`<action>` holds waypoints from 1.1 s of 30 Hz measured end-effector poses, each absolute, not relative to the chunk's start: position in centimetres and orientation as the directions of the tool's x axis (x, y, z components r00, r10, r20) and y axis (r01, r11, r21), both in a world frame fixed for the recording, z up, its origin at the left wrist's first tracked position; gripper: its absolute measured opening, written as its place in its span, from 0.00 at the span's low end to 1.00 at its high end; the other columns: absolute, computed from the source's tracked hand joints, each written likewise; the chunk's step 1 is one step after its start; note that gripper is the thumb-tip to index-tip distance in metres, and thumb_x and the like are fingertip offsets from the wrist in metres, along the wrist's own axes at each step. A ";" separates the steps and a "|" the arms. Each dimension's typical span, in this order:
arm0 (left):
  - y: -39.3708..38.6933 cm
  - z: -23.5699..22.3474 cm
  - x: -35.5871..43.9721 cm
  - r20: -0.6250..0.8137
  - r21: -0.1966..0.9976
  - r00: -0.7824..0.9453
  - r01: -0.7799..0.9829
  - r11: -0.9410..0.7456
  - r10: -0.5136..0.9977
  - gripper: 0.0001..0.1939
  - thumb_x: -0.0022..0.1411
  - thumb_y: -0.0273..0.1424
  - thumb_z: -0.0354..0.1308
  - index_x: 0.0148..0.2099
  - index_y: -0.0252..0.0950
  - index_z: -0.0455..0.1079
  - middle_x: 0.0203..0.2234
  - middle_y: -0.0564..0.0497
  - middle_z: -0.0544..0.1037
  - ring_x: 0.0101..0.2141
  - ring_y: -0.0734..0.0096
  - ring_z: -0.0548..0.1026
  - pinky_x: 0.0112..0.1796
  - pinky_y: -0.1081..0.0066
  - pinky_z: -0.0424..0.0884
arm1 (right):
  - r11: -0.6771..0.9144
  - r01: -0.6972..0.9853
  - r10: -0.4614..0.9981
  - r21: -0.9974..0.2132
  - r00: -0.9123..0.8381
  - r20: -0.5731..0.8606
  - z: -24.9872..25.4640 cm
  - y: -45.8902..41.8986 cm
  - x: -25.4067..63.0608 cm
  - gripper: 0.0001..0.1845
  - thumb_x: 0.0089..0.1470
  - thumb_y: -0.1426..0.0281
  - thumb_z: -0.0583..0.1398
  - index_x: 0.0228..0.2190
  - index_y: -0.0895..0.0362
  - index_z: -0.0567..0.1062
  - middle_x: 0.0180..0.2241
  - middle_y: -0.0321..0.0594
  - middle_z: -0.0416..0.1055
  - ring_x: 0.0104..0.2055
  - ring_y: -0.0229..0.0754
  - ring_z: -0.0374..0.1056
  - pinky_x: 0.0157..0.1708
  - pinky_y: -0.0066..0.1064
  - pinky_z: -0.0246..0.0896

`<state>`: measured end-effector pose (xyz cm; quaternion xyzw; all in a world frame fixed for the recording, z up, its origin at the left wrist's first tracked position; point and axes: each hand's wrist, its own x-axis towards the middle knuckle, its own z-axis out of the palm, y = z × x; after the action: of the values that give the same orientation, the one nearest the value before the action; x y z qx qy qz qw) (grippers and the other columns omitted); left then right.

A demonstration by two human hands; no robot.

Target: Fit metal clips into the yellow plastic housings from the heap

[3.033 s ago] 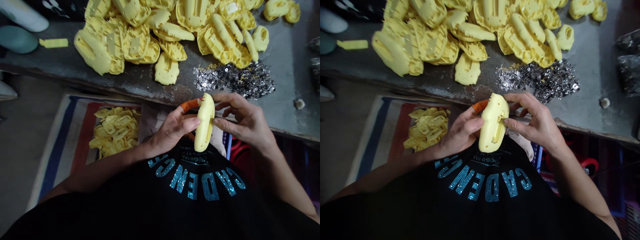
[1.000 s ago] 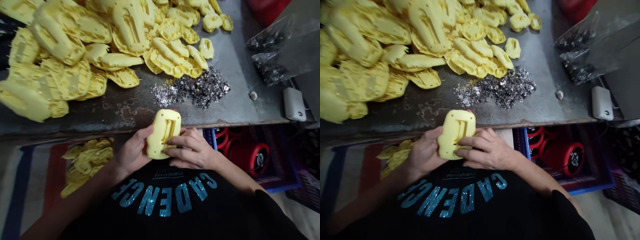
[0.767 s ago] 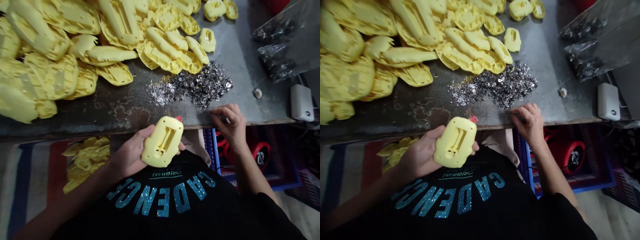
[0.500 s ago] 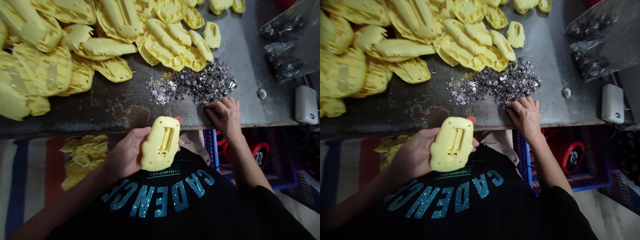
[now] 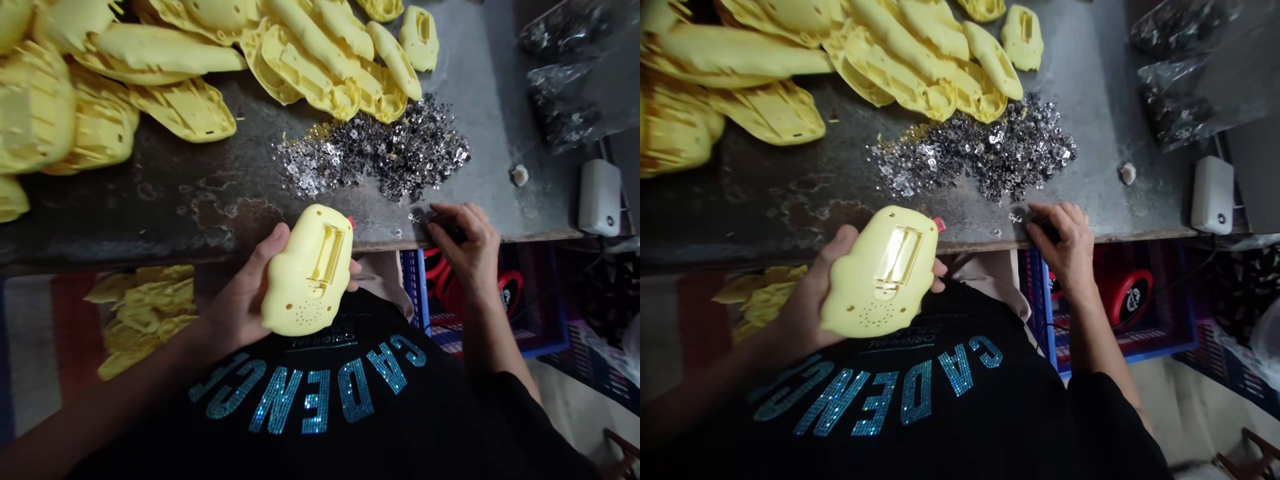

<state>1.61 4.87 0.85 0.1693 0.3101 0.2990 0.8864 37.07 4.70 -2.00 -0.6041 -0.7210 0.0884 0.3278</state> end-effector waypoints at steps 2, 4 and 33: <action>4.8 0.9 1.7 -0.476 0.483 0.632 -0.393 0.782 0.612 0.41 0.73 0.63 0.70 0.74 0.41 0.83 0.52 0.37 0.93 0.49 0.40 0.94 0.42 0.60 0.90 | 0.260 0.804 0.928 -0.535 -0.056 0.367 -2.0 4.7 37.1 0.09 0.72 0.64 0.71 0.51 0.47 0.89 0.42 0.41 0.85 0.47 0.52 0.78 0.48 0.46 0.70; 4.8 0.8 1.8 -0.482 0.475 0.643 -0.379 0.794 0.595 0.40 0.72 0.63 0.70 0.73 0.42 0.83 0.51 0.38 0.93 0.47 0.41 0.94 0.39 0.61 0.90 | 0.286 0.800 0.925 -0.527 -0.088 0.369 -2.0 5.0 37.1 0.07 0.72 0.64 0.71 0.49 0.48 0.89 0.43 0.41 0.85 0.48 0.53 0.79 0.49 0.47 0.70; 3.3 2.6 3.9 -0.472 0.314 0.718 -0.406 0.858 0.512 0.32 0.84 0.51 0.51 0.68 0.30 0.78 0.42 0.40 0.91 0.33 0.54 0.90 0.44 0.56 0.89 | 0.755 0.536 0.653 -0.377 -0.566 0.504 5.1 3.9 28.8 0.18 0.72 0.75 0.70 0.58 0.46 0.84 0.45 0.40 0.89 0.42 0.51 0.82 0.43 0.48 0.77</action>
<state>3.86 3.32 2.63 0.0943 0.2814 0.2491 0.9219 28.84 3.92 5.09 -0.3376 -0.8801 0.0910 0.3213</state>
